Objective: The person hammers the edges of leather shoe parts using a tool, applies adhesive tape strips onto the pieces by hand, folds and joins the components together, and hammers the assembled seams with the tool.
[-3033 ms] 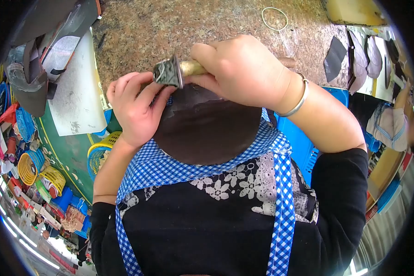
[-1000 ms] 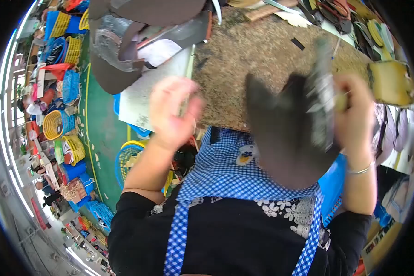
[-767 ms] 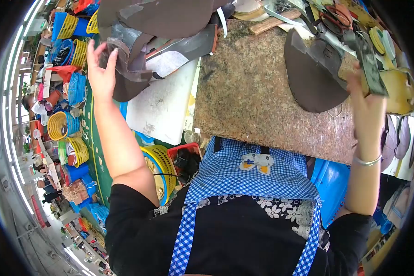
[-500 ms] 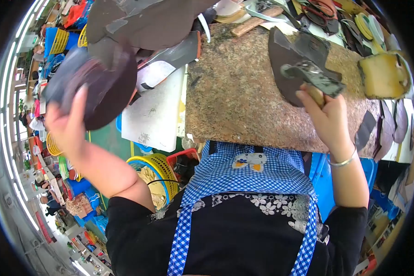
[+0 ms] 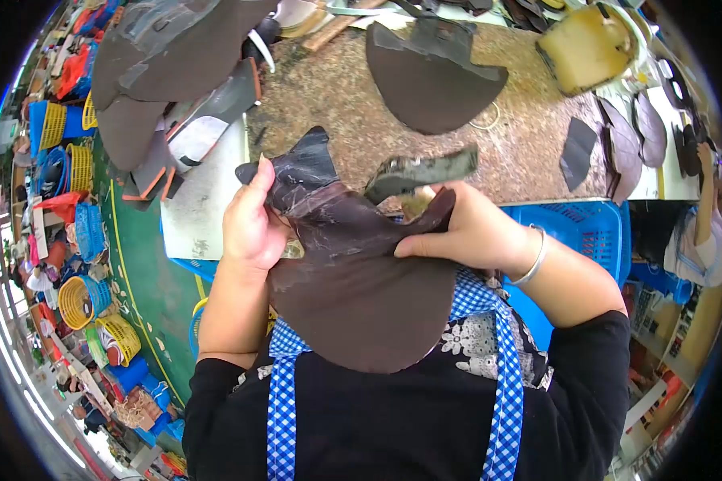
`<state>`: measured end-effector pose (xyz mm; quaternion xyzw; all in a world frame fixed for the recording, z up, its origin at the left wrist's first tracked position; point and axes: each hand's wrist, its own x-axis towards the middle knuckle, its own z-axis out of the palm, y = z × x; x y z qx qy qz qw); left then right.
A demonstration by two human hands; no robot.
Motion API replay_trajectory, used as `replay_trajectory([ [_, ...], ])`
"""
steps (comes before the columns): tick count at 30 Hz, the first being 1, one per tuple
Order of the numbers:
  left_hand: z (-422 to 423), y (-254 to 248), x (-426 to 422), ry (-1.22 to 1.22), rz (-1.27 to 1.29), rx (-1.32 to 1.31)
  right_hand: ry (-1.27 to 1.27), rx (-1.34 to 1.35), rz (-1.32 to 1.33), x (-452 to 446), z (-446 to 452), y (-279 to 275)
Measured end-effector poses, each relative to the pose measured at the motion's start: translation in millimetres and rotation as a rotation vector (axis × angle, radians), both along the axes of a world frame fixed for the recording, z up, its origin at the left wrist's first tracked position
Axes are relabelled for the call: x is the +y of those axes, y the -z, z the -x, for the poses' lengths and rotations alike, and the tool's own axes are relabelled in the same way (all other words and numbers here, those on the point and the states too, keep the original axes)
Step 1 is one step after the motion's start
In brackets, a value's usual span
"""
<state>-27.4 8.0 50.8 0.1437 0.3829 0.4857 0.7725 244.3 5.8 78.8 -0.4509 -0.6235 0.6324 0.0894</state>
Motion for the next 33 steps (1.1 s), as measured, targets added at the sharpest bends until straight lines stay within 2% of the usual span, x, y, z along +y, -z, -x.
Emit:
replay_trajectory([
  [1, -3, 1, 4, 0.011, 0.004, -0.006, 0.089, 0.154, -0.102, -10, 2, -2],
  [3, -10, -1, 14, -0.058, 0.176, 0.031, 0.201, 0.172, -0.083, -20, -3, 1],
  [4, 13, 8, 28, 0.142, -0.009, -0.072, 0.209, 0.168, -0.079, -24, -6, 2],
  [5, 19, 15, 32, 0.09, -0.118, 0.203, 0.194, 0.136, -0.168, -28, -9, 4],
  [7, 9, 8, 33, -0.036, -0.545, 0.585, 0.189, 0.106, -0.254, -30, -11, 8],
  [8, 4, -1, 30, -0.026, -0.541, 0.583, 0.189, 0.088, -0.253, -31, -11, 11],
  [10, -4, -17, 23, 0.604, -0.604, 0.636, 0.19, 0.067, -0.241, -32, -9, 12],
  [11, -7, -15, 27, 0.705, -0.32, 0.556, 0.265, 0.116, -0.237, -31, -5, 9],
  [12, -9, -8, 29, 0.686, -0.387, 0.465, 0.343, 0.164, -0.229, -30, -4, 6],
  [14, -16, 2, 28, 0.677, -0.441, 0.366, 0.334, 0.102, -0.489, -18, -16, 13],
  [15, -22, 4, 26, 0.692, -0.571, 0.397, 0.367, 0.109, -0.629, -12, -20, 21],
  [16, -28, 7, 24, 0.703, -0.701, 0.426, 0.374, -0.067, -0.655, -10, -22, 10],
  [17, -32, 9, 23, 0.709, -0.692, 0.414, 0.381, -0.114, -0.551, -9, -24, 9],
  [19, -40, 12, 24, 0.829, -0.815, 0.614, 0.427, 0.137, -0.381, -12, -12, 26],
  [20, -43, 16, 20, 0.792, -0.735, 0.611, 0.31, 0.056, -0.406, -11, -6, 26],
  [21, -45, 22, 19, 0.802, -0.73, 0.604, 0.326, 0.072, -0.323, -11, 2, 30],
  [23, -52, 42, 19, 0.626, -0.891, 0.728, 0.231, -0.084, -0.493, -6, 4, 54],
  [24, -53, 47, 21, 0.632, -0.882, 0.723, 0.233, -0.085, -0.482, -5, 6, 57],
  [26, -55, 55, 26, 0.503, -1.158, 1.197, 0.485, -0.125, -0.347, -3, 9, 63],
  [27, -55, 55, 28, 0.509, -1.153, 1.194, 0.487, -0.125, -0.339, 2, 5, 62],
  [29, -58, 51, 33, 0.434, -1.229, 1.309, 0.369, -0.185, -0.76, 9, -12, 54],
  [31, -60, 48, 38, 0.487, -1.234, 1.273, 0.349, -0.181, -0.725, 8, -29, 43],
  [33, -58, 47, 42, 0.533, -1.238, 1.242, 0.087, -0.113, -0.759, 6, -39, 29],
])
